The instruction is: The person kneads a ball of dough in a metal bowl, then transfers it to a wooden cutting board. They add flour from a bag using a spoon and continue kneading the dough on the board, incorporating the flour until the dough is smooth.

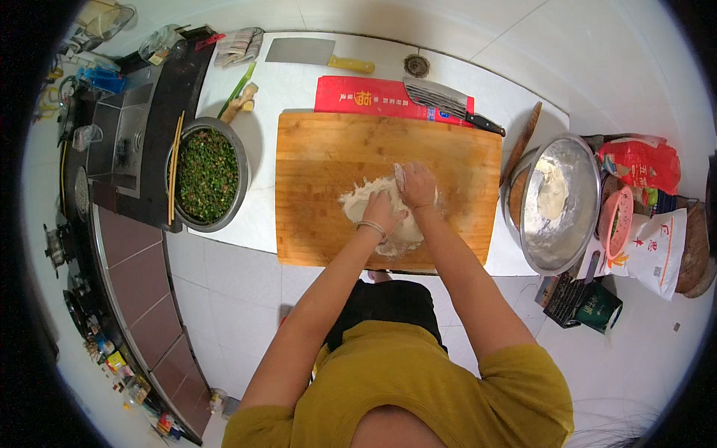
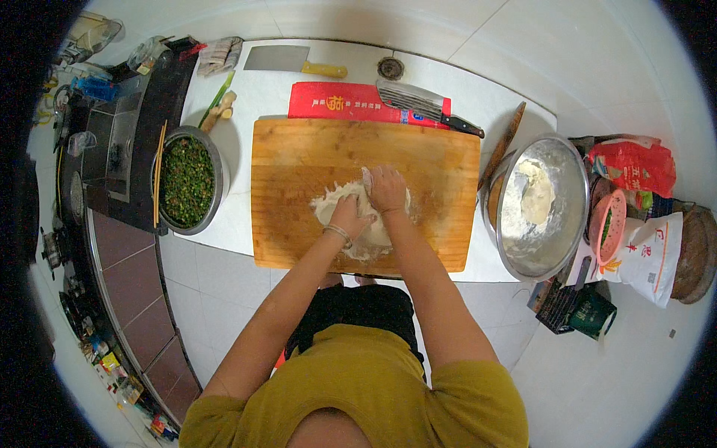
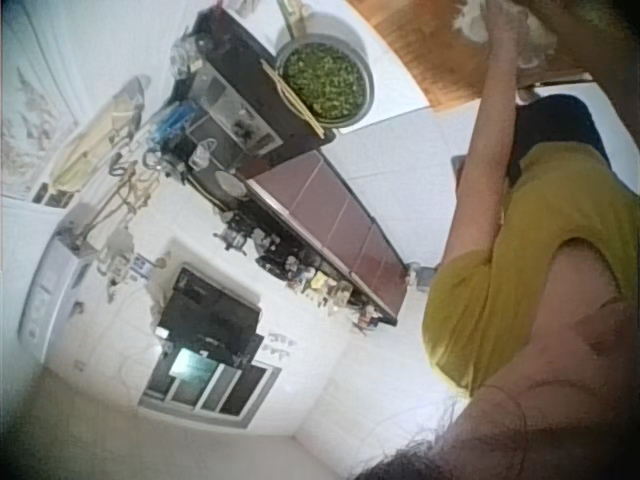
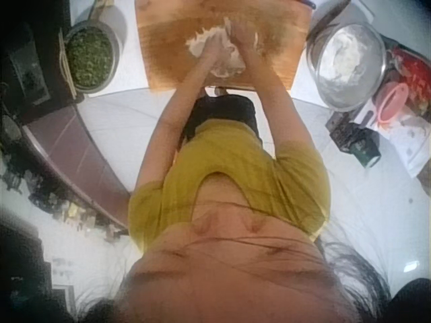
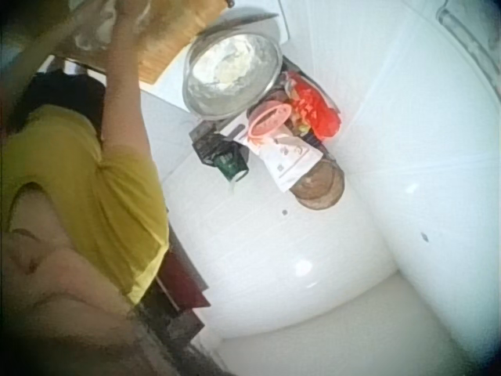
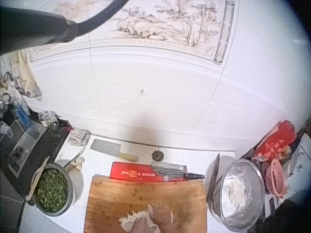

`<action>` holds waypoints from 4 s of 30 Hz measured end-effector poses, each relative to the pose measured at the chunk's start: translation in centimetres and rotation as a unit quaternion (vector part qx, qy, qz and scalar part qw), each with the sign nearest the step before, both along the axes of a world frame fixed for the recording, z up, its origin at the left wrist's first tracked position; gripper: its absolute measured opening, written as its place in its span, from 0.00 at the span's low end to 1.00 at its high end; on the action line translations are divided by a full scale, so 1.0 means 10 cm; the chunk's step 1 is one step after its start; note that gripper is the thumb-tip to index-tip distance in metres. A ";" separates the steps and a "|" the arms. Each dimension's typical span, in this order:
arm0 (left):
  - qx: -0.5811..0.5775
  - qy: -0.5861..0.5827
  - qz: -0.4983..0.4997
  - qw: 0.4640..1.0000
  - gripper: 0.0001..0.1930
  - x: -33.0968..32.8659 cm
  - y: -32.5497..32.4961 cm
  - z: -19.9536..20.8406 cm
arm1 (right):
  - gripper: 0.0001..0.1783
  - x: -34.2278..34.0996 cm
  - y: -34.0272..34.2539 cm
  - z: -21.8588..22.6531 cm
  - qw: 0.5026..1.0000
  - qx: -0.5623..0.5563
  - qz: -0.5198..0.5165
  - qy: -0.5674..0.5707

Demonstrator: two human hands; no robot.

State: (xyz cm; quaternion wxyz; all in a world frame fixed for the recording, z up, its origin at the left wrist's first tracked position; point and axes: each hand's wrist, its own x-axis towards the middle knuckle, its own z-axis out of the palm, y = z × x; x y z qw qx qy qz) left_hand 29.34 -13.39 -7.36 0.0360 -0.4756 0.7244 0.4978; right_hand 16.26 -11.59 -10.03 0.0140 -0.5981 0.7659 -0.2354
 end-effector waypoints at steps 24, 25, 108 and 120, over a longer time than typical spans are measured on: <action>-0.097 0.223 0.022 0.970 0.25 0.67 0.54 0.08 | 0.10 0.56 0.63 0.22 0.996 -0.056 -0.071 -0.002; -0.058 0.217 0.041 0.974 0.25 0.65 0.49 0.11 | 0.10 0.56 0.57 0.25 0.997 -0.039 -0.064 -0.002; -0.027 -0.028 -0.087 0.995 0.31 -0.11 -0.05 -0.05 | 0.20 -0.08 -0.05 0.13 0.994 0.071 -0.073 -0.035; -0.089 0.012 0.021 0.996 0.27 0.29 0.92 0.19 | 0.16 0.52 0.72 0.48 0.978 0.066 -0.200 0.008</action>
